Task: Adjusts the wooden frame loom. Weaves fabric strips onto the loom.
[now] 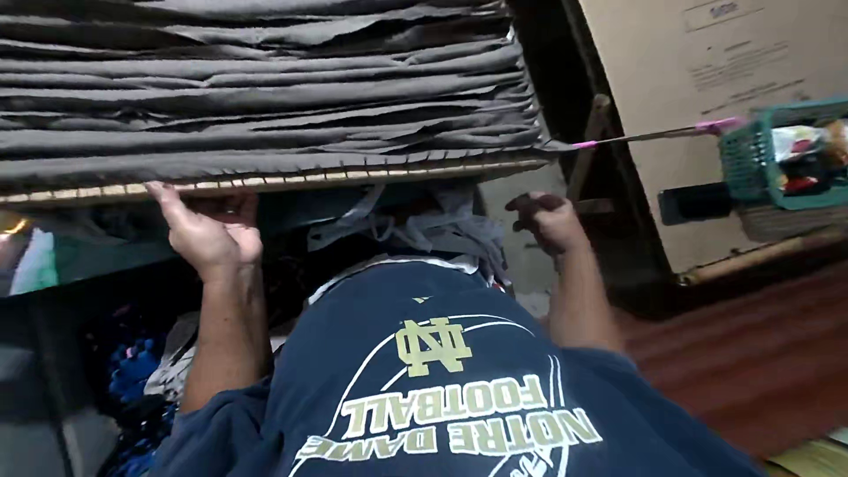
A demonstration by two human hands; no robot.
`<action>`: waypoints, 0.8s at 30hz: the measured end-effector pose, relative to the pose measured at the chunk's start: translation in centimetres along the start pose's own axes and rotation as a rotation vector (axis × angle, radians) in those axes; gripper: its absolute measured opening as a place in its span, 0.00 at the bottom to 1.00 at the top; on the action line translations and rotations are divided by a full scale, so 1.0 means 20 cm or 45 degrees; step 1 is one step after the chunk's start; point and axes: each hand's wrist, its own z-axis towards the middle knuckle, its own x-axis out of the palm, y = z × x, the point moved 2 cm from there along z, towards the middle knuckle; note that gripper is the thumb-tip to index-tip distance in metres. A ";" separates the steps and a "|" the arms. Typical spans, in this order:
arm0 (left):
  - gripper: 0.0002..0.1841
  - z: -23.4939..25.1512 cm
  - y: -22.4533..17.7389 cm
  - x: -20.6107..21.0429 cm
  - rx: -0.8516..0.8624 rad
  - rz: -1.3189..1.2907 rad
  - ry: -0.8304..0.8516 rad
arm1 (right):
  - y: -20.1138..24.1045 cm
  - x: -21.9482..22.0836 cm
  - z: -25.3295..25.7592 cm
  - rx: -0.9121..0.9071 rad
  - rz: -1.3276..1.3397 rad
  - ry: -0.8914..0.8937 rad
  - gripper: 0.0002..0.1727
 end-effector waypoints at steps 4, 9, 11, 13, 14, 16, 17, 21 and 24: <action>0.27 0.00 -0.14 0.09 0.047 -0.019 0.065 | 0.15 0.30 -0.04 -0.375 -0.376 0.122 0.13; 0.26 0.03 -0.23 0.14 0.058 -0.033 0.133 | 0.41 0.52 0.07 -0.674 -0.857 0.118 0.19; 0.26 0.03 -0.25 0.15 0.049 -0.074 0.164 | 0.47 0.60 0.14 -0.728 -0.980 0.146 0.19; 0.25 0.05 -0.27 0.16 0.050 -0.093 0.176 | 0.50 0.67 0.20 -0.787 -1.085 0.180 0.21; 0.25 0.06 -0.28 0.16 0.052 -0.104 0.184 | 0.50 0.71 0.24 -0.836 -1.139 0.166 0.22; 0.25 0.08 -0.29 0.16 0.051 -0.109 0.195 | 0.47 0.76 0.30 -0.968 -1.195 0.099 0.21; 0.25 0.08 -0.29 0.16 0.051 -0.103 0.194 | 0.45 0.78 0.33 -1.019 -1.186 0.080 0.19; 0.24 0.08 -0.27 0.14 0.034 -0.083 0.206 | 0.41 0.79 0.35 -1.084 -1.119 -0.031 0.15; 0.24 0.07 -0.22 0.09 -0.020 -0.048 0.170 | 0.45 0.76 0.21 -0.984 -1.171 0.014 0.16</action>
